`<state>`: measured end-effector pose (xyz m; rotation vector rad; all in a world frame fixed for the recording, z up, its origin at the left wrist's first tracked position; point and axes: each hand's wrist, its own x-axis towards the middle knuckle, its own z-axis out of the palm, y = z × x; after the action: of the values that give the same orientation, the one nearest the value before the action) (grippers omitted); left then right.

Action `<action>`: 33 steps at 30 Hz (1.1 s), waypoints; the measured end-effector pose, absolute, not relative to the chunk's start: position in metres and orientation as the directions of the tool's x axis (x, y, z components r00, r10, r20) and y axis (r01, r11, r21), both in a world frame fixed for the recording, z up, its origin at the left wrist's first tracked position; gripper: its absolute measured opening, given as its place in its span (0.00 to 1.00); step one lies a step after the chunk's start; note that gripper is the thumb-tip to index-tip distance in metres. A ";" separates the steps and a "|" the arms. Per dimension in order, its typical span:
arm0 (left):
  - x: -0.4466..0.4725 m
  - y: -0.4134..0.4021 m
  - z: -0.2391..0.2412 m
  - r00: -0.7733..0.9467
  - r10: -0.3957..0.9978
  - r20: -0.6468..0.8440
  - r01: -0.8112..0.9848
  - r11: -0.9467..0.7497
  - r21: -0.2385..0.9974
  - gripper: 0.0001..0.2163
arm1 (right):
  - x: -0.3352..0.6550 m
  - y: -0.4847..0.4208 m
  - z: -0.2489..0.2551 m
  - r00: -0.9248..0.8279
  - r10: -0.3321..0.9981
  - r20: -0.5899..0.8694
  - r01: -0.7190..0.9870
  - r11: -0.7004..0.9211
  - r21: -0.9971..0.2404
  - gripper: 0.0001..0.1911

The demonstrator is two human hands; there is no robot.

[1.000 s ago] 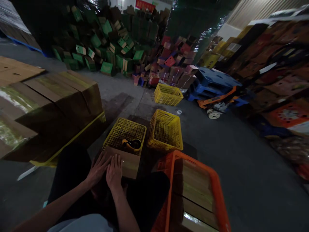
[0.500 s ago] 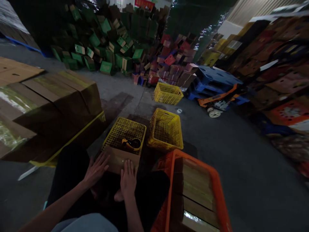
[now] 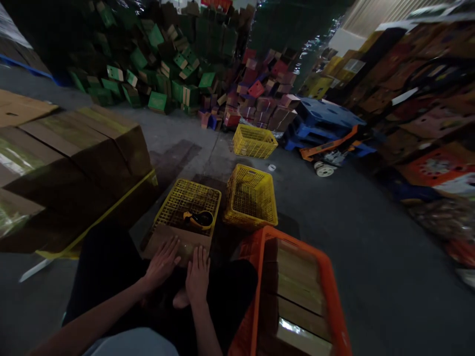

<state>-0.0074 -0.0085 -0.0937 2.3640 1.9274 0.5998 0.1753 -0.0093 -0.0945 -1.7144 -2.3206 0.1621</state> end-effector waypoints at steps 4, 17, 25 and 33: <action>0.015 0.003 -0.089 0.295 0.916 0.273 0.882 -0.371 0.291 0.25 | 0.178 -0.008 -0.095 -0.287 0.950 0.122 0.917 0.309 -0.254 0.29; -0.006 0.001 -0.089 0.438 0.866 0.241 0.797 -0.498 0.341 0.26 | 0.167 -0.012 -0.090 -0.196 0.977 0.086 0.951 0.211 -0.227 0.28; -0.033 -0.022 -0.100 0.468 0.852 0.236 0.762 -0.524 0.381 0.26 | 0.164 -0.012 -0.086 -0.182 0.979 0.091 0.954 0.198 -0.224 0.28; -0.101 -0.041 -0.094 0.279 0.933 0.228 0.862 -0.348 0.369 0.30 | 0.167 -0.008 -0.087 -0.230 0.967 0.113 0.947 0.249 -0.203 0.29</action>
<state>-0.1008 -0.0410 -0.0944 2.3686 1.6810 0.6110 0.1670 -0.0084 -0.0870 -1.7986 -2.3036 0.1344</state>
